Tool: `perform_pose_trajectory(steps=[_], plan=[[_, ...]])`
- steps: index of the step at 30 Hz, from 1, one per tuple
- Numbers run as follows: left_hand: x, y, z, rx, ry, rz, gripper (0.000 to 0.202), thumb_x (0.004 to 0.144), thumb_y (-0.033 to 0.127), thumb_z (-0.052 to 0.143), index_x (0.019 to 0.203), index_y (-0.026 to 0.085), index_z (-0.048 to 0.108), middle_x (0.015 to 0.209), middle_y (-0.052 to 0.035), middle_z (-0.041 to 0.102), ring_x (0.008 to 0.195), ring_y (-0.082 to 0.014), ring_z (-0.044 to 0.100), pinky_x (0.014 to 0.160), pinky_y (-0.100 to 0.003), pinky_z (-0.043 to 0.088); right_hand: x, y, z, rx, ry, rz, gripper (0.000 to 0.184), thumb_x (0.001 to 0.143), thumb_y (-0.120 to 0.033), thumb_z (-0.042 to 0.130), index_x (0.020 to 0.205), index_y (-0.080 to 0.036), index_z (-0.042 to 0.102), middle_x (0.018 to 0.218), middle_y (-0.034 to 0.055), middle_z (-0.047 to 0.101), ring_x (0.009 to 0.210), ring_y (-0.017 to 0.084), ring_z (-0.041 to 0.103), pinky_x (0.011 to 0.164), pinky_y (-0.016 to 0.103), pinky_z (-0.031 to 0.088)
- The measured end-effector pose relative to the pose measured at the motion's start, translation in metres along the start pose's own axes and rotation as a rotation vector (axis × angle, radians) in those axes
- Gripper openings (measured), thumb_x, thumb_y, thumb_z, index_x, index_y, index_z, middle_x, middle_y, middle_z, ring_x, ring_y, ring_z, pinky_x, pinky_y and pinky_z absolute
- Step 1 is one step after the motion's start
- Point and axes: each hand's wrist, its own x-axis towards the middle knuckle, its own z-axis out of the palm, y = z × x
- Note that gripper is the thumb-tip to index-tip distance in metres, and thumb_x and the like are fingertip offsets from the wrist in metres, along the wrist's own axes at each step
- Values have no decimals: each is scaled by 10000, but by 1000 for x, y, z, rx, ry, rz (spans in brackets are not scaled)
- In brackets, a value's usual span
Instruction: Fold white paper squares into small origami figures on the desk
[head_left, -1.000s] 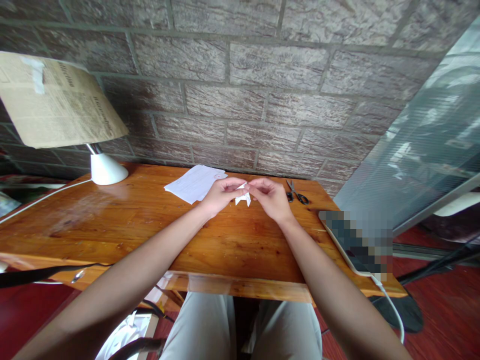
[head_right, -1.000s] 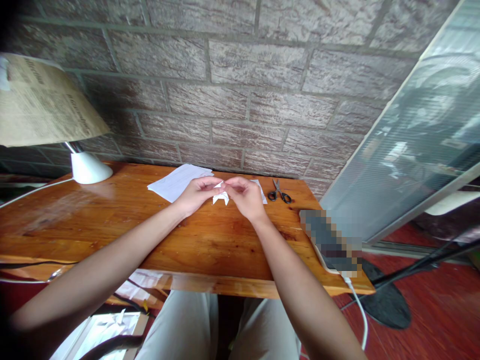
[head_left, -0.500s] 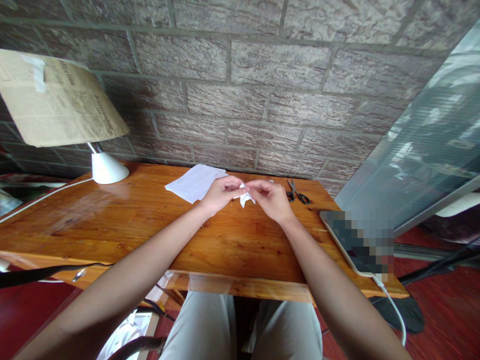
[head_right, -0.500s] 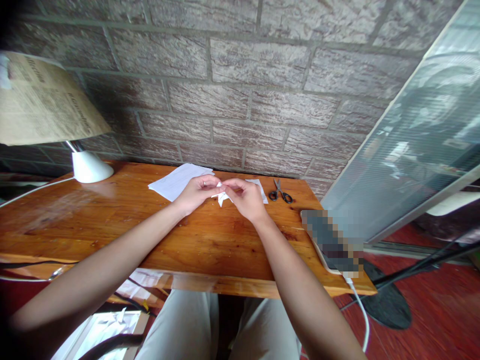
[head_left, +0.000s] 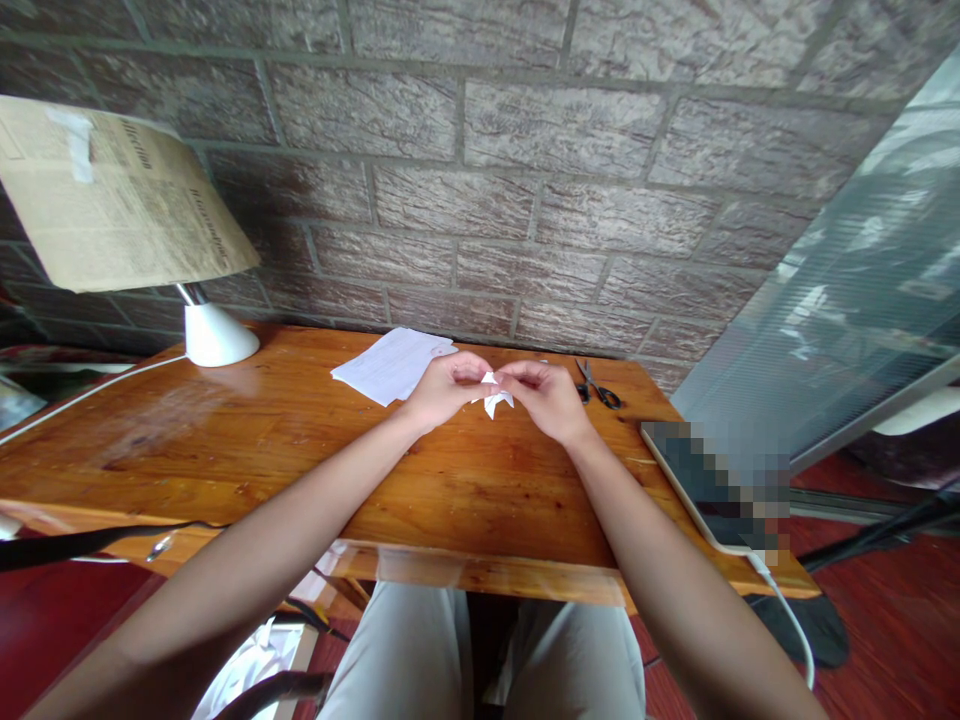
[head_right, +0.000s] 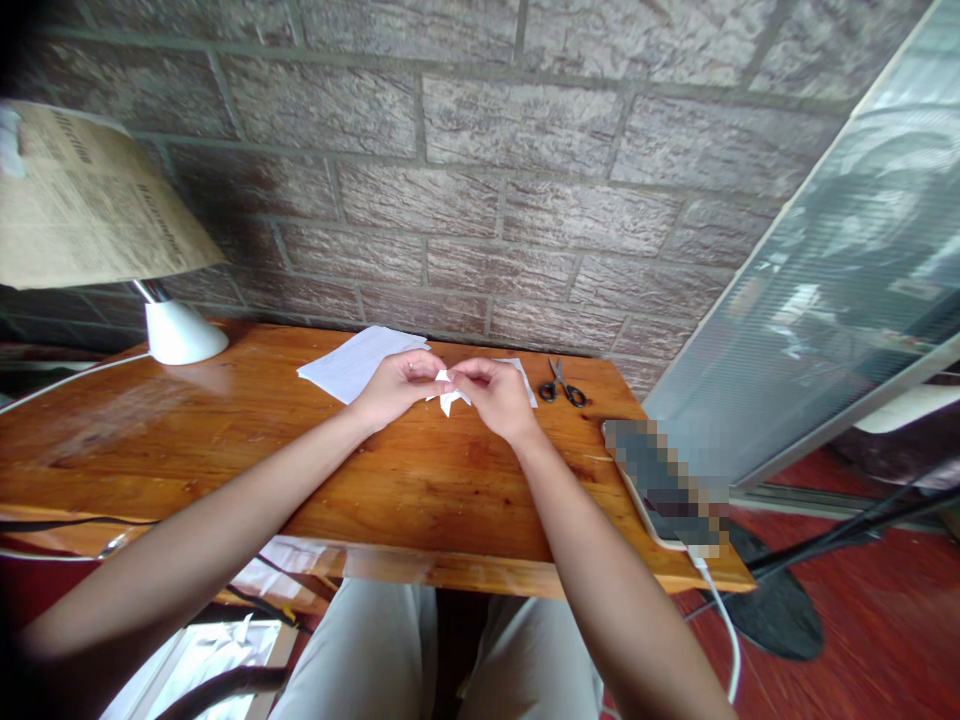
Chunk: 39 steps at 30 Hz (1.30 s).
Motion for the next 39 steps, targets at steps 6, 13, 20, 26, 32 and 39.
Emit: perform_pose_trajectory(steps=[6, 13, 20, 26, 32, 39], plan=[[1, -5, -1, -66, 1, -15, 369, 558, 303, 869, 833, 146, 680, 808, -43, 731, 772, -189, 682, 787, -352, 506, -1, -3, 1, 14, -4, -9, 276, 710, -466, 754, 801, -205, 755, 819, 32, 743, 743, 177, 657, 749, 316, 517], [0, -4, 1, -62, 18, 7, 359, 569, 311, 867, 839, 137, 706, 843, -60, 745, 802, -205, 695, 828, -377, 520, 0, 0, 4, 113, 46, 36, 279, 663, -448, 797, 780, -199, 748, 795, 31, 740, 723, 171, 656, 737, 312, 523], [0, -6, 3, -66, 59, 11, 341, 576, 330, 864, 816, 138, 716, 844, -65, 747, 803, -207, 695, 838, -383, 523, 1, 3, 5, 147, 90, 44, 319, 635, -471, 807, 788, -202, 731, 788, 25, 743, 732, 177, 673, 749, 325, 539], [-1, -5, 3, -54, 33, 9, 310, 604, 309, 851, 827, 134, 723, 857, -75, 748, 799, -201, 692, 831, -375, 517, 1, 2, 5, 215, 114, 78, 379, 587, -434, 849, 855, -210, 702, 784, 18, 753, 707, 174, 687, 754, 334, 551], [-1, -4, 3, -90, 36, 1, 319, 584, 323, 861, 804, 139, 719, 839, -65, 746, 805, -209, 694, 827, -375, 510, 0, 2, 5, 192, 133, 68, 370, 580, -467, 844, 799, -200, 712, 791, 34, 753, 706, 184, 689, 731, 333, 555], [-2, -6, 2, -103, -5, -15, 310, 583, 325, 863, 794, 149, 720, 848, -62, 747, 808, -206, 690, 837, -379, 502, 0, 0, 3, 150, 103, 68, 338, 606, -458, 836, 774, -195, 707, 750, 33, 740, 656, 170, 666, 666, 308, 528]])
